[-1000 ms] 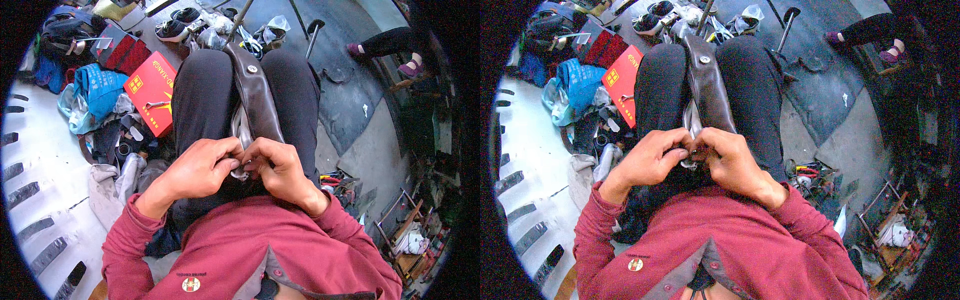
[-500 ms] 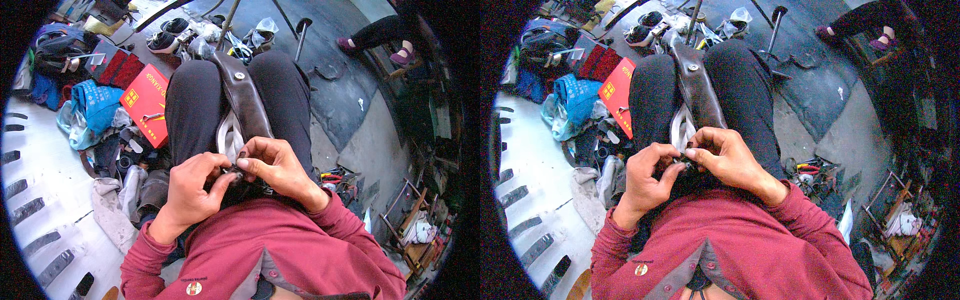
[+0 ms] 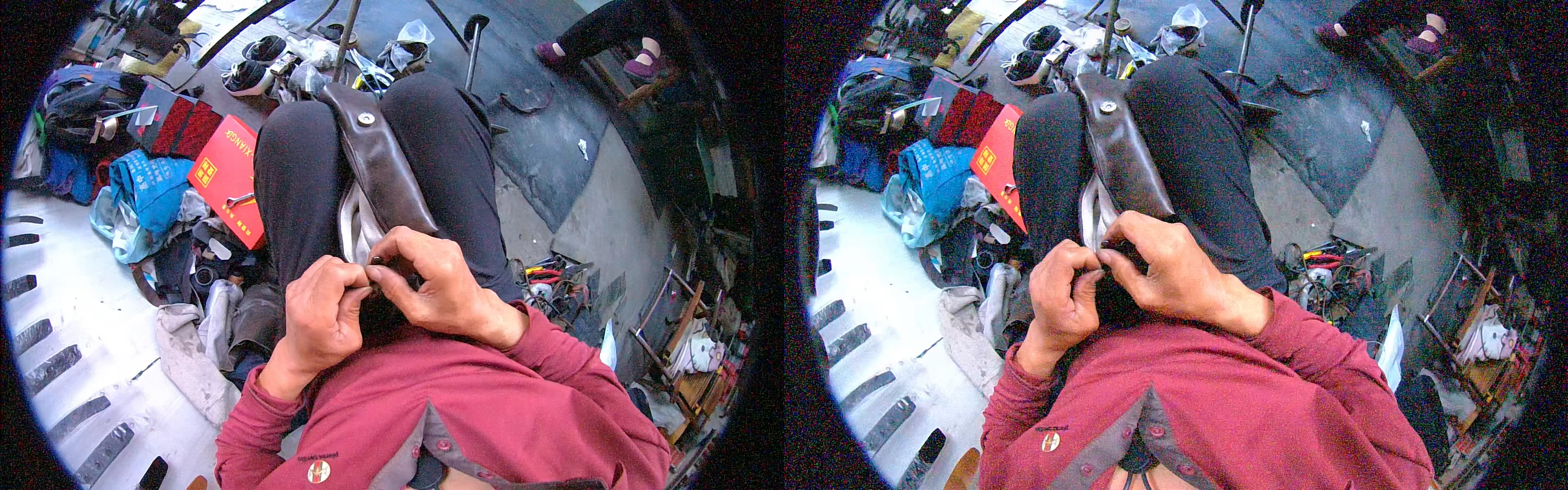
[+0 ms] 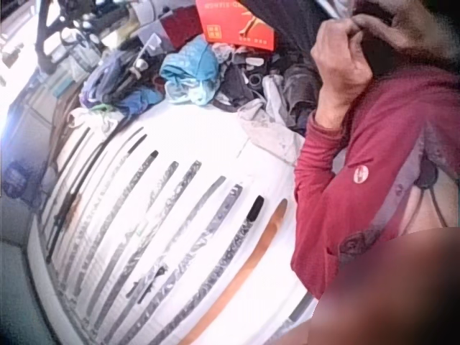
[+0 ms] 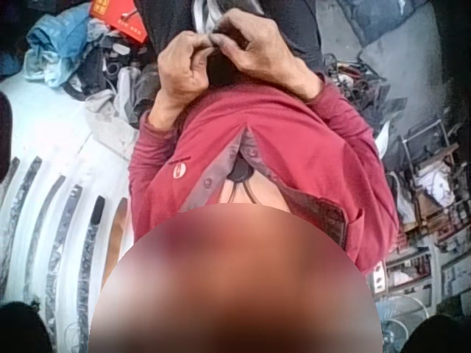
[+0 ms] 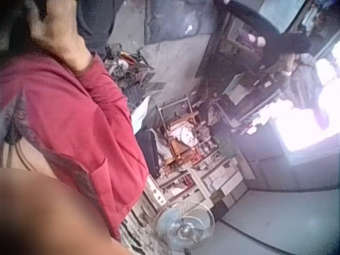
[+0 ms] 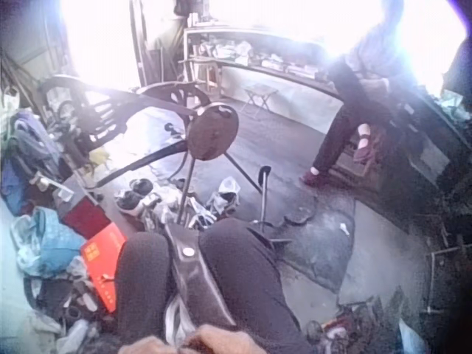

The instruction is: The person operates a manual sewing machine to stitch a dark-colored bag, then removes it and uses a needle and thread to hand-sew a small metal clasp onto the bag's edge.

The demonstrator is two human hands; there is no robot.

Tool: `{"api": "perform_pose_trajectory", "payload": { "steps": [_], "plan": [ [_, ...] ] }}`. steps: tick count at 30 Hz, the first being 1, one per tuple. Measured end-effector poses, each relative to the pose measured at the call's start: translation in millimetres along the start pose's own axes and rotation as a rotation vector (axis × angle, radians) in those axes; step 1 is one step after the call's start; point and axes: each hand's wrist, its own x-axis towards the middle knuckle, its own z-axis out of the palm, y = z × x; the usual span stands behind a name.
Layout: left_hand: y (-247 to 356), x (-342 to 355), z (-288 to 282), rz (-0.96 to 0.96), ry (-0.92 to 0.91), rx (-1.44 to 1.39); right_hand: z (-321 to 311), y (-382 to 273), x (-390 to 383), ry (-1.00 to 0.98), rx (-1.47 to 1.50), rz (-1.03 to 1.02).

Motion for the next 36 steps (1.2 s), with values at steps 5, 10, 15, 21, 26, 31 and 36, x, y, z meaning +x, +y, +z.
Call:
{"api": "perform_pose_trajectory", "payload": {
  "steps": [5,10,15,21,26,31,36],
  "plan": [
    [-4,-7,2,-0.058,0.045,-0.093,-6,-3,-1,-0.164,0.331,0.445],
    [-3,-8,1,-0.101,0.040,-0.064,-8,0,0,-0.196,0.447,0.481],
    [-1,-11,2,-0.144,0.042,-0.069,1,3,-3,-0.092,0.027,-0.010],
    [-2,-15,6,-0.223,0.045,-0.140,3,1,-3,-0.088,0.179,0.228],
    [0,-11,-6,-0.262,-0.039,-0.177,-7,5,0,-0.229,0.514,0.573],
    [-3,0,-21,-0.571,-0.127,-0.526,-8,5,-1,-0.225,0.556,0.540],
    [-14,15,-30,-0.674,-0.322,-0.661,-5,4,0,-0.143,0.608,0.521]
  ]
}}
